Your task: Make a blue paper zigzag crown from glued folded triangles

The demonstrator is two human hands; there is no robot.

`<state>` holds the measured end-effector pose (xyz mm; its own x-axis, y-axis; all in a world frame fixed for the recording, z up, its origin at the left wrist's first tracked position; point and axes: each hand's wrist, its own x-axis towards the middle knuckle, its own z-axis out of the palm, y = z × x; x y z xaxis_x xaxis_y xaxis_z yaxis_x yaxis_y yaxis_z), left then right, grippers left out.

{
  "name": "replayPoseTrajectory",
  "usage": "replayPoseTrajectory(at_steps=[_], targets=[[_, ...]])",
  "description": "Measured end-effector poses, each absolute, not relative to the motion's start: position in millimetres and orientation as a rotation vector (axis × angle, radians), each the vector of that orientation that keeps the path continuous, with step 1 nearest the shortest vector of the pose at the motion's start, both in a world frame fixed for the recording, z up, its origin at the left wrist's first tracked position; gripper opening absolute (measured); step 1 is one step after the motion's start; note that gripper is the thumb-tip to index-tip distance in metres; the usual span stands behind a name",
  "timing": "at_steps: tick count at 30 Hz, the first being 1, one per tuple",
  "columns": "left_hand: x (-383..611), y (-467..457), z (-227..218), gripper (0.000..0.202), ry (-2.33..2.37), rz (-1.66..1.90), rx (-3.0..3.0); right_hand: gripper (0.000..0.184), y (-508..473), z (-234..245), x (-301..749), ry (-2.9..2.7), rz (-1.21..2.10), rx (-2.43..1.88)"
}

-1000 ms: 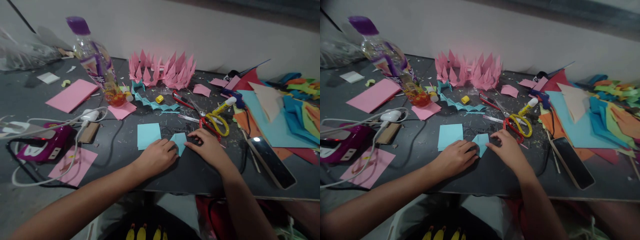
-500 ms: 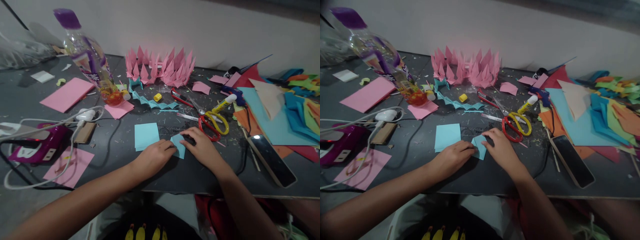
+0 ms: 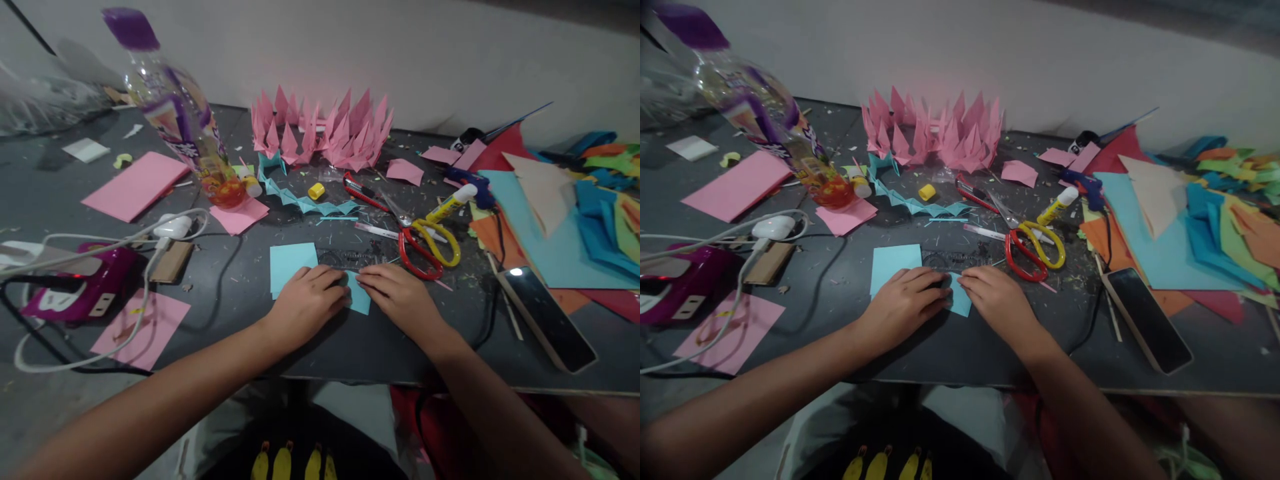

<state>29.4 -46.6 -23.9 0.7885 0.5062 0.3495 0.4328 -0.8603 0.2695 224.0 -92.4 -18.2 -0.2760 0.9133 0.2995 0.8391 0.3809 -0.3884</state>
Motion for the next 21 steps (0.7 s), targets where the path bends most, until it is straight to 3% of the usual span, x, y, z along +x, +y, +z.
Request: replayPoseTrajectory(at_steps=[21], targets=[[30.1,-44.7,-25.7,0.015,0.725,0.596,2.851,0.027,-93.9,-16.5,230.2,-2.476,0.075,-1.314]])
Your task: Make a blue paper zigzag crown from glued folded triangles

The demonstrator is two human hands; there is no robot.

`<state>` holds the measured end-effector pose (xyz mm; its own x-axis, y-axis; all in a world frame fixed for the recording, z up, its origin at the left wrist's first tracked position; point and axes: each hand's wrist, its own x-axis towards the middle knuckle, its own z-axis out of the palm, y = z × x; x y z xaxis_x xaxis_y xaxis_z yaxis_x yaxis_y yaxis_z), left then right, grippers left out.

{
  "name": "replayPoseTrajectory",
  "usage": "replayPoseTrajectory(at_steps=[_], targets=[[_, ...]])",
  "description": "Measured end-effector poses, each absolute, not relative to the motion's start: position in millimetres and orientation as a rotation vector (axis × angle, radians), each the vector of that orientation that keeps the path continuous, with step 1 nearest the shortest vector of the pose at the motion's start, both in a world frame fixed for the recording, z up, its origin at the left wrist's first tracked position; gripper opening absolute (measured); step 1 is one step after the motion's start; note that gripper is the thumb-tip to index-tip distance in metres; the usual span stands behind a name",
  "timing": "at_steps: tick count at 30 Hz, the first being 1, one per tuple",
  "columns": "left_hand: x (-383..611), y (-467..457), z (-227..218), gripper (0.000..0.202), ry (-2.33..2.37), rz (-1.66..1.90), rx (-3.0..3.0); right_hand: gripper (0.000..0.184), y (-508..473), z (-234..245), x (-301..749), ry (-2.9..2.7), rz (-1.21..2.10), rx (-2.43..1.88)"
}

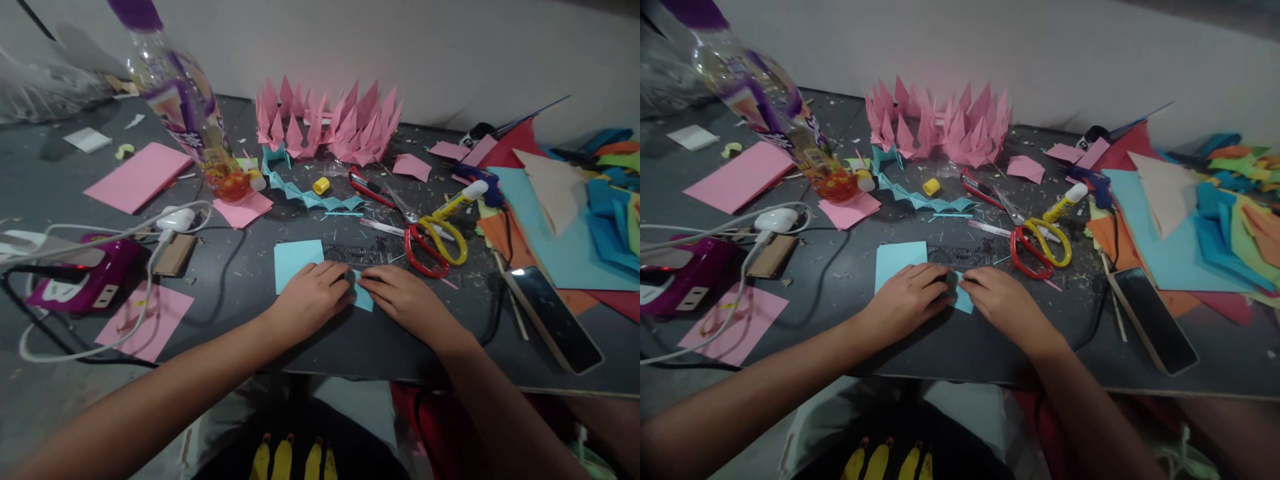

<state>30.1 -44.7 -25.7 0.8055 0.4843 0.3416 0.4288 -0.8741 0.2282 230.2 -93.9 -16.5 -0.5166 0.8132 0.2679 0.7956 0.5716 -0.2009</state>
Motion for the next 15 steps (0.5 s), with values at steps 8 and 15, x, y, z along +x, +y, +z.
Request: replayPoseTrajectory(at_steps=[8,15], targets=[[30.9,-44.5,-22.6,0.015,0.713,0.544,2.911,0.027,-94.4,-15.3,233.1,-2.426,0.256,-1.296],[31.7,-44.8,-19.5,0.018,0.727,0.41,2.948,0.024,-96.6,-12.8,239.4,-2.203,0.4,-1.45]])
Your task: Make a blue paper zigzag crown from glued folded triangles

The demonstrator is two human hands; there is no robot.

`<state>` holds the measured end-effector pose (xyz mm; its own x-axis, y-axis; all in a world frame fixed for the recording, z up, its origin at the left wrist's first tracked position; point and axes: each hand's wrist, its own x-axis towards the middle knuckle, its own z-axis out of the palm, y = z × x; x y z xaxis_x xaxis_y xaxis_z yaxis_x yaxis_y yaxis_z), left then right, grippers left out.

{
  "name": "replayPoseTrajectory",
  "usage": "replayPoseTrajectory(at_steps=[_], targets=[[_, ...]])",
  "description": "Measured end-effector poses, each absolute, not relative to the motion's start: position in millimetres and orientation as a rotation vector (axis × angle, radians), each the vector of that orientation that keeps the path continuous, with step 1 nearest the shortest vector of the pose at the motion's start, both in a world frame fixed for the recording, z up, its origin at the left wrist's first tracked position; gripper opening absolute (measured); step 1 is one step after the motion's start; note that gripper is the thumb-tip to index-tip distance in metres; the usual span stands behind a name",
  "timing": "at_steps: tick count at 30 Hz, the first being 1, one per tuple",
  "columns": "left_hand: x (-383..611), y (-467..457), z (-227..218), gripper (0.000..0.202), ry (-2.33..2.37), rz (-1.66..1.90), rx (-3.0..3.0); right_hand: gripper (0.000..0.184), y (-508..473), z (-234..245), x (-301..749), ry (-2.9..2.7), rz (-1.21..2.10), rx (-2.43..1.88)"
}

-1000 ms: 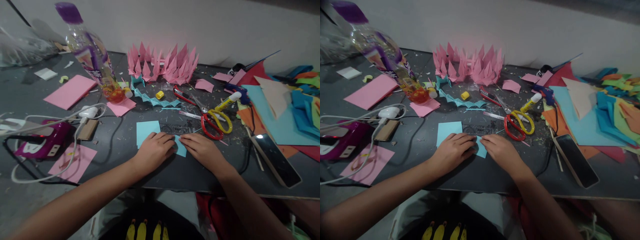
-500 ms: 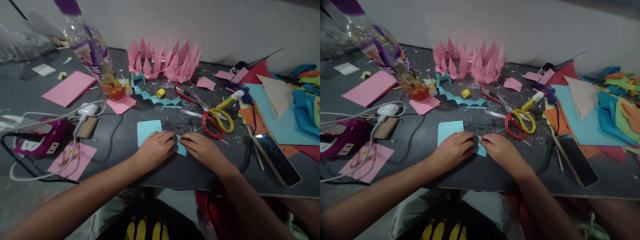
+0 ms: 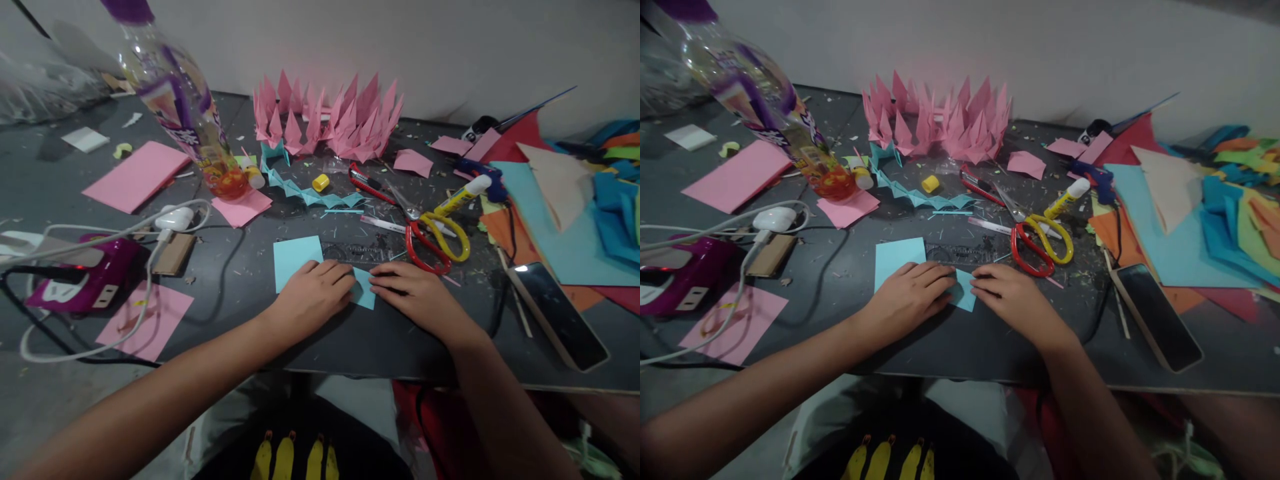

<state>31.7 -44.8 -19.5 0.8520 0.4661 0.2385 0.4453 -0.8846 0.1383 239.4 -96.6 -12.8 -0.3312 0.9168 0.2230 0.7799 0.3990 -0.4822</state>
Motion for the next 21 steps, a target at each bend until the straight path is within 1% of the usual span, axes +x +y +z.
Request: replayPoseTrajectory(at_steps=[4,9,12,17,21], targets=[[32.1,-45.5,-16.8,0.031,0.681,0.366,3.016,0.029,-97.6,-12.4,238.5,-2.272,0.353,-1.422],[32.9,-45.3,-19.8,0.026,0.59,0.396,3.027,0.023,-97.2,-10.6,247.3,-2.196,0.396,-1.531],[33.3,-44.9,-24.1,0.027,0.571,0.418,3.032,0.024,-97.3,-8.6,252.5,-2.151,0.379,-1.591],[33.7,-44.5,-26.7,0.031,0.523,0.41,3.063,0.028,-99.4,-5.5,248.9,-2.29,0.381,-1.548],[34.0,-44.3,-23.9,0.032,0.52,0.357,3.066,0.024,-101.2,-3.7,243.9,-2.246,0.385,-1.658]])
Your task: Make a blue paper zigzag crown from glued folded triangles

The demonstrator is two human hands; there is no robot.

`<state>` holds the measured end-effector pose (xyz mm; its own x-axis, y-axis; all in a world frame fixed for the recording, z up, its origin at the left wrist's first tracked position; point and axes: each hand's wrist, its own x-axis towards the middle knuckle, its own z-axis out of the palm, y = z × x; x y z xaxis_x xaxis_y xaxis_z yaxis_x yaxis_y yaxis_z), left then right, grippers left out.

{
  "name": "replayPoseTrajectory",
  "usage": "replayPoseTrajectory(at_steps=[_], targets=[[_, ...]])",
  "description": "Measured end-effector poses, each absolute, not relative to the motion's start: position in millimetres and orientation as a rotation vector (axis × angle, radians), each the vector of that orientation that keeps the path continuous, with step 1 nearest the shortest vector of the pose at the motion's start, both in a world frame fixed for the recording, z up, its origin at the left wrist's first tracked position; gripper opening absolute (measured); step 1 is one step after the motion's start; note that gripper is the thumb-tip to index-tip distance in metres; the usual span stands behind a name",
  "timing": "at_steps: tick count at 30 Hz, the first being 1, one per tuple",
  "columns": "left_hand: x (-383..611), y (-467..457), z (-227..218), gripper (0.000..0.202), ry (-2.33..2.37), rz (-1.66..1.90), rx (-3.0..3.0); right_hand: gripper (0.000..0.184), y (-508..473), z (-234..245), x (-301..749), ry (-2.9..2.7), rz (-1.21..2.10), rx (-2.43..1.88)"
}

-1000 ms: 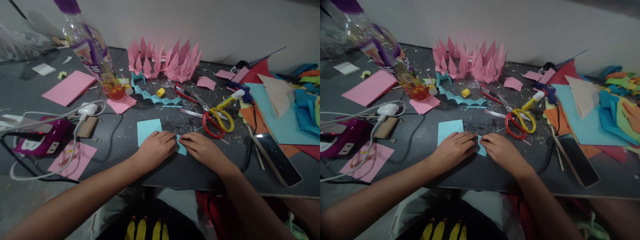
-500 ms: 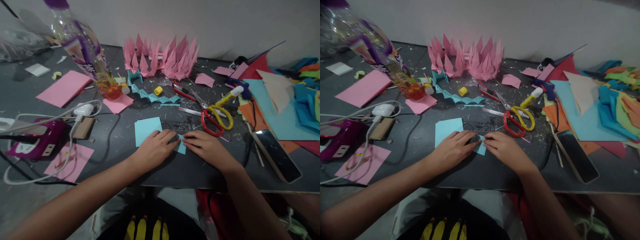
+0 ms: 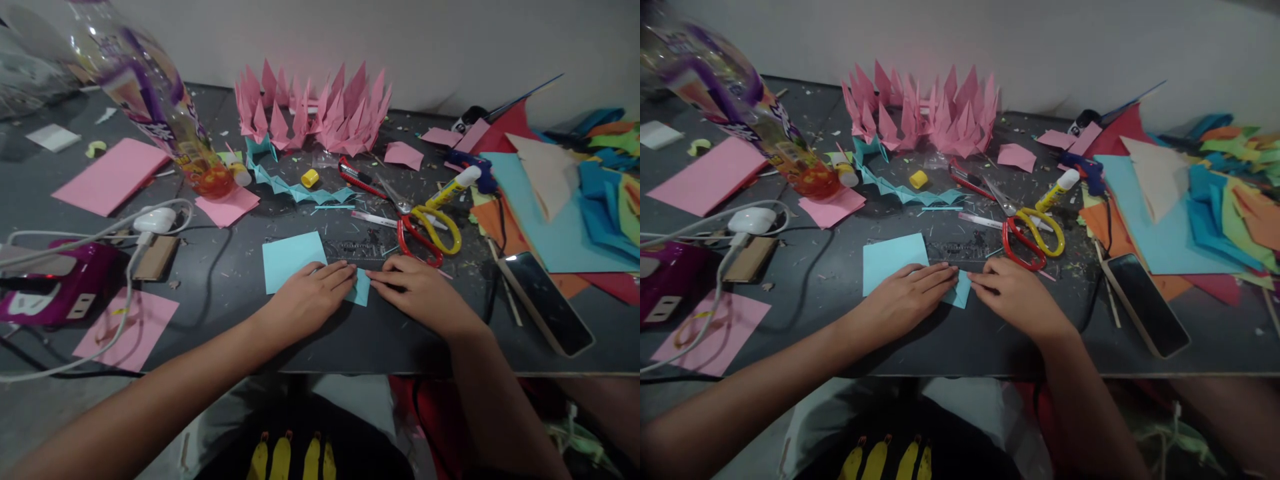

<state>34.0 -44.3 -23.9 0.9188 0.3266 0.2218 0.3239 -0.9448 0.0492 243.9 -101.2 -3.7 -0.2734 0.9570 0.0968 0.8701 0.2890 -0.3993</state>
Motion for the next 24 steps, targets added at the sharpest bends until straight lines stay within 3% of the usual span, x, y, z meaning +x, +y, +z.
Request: replayPoseTrajectory(at_steps=[5,12,24], targets=[[36.1,-43.0,-20.1,0.031,0.51,0.302,3.052,0.023,-101.8,-4.0,239.2,-2.184,0.38,-1.753],[36.5,-41.6,-20.9,0.028,0.563,0.371,2.928,0.03,-102.3,-5.0,232.6,-2.449,-0.018,-1.771],[30.9,-40.4,-24.0,0.04,0.742,0.635,2.703,0.031,-107.2,-13.5,233.9,-2.354,-0.019,-1.863]])
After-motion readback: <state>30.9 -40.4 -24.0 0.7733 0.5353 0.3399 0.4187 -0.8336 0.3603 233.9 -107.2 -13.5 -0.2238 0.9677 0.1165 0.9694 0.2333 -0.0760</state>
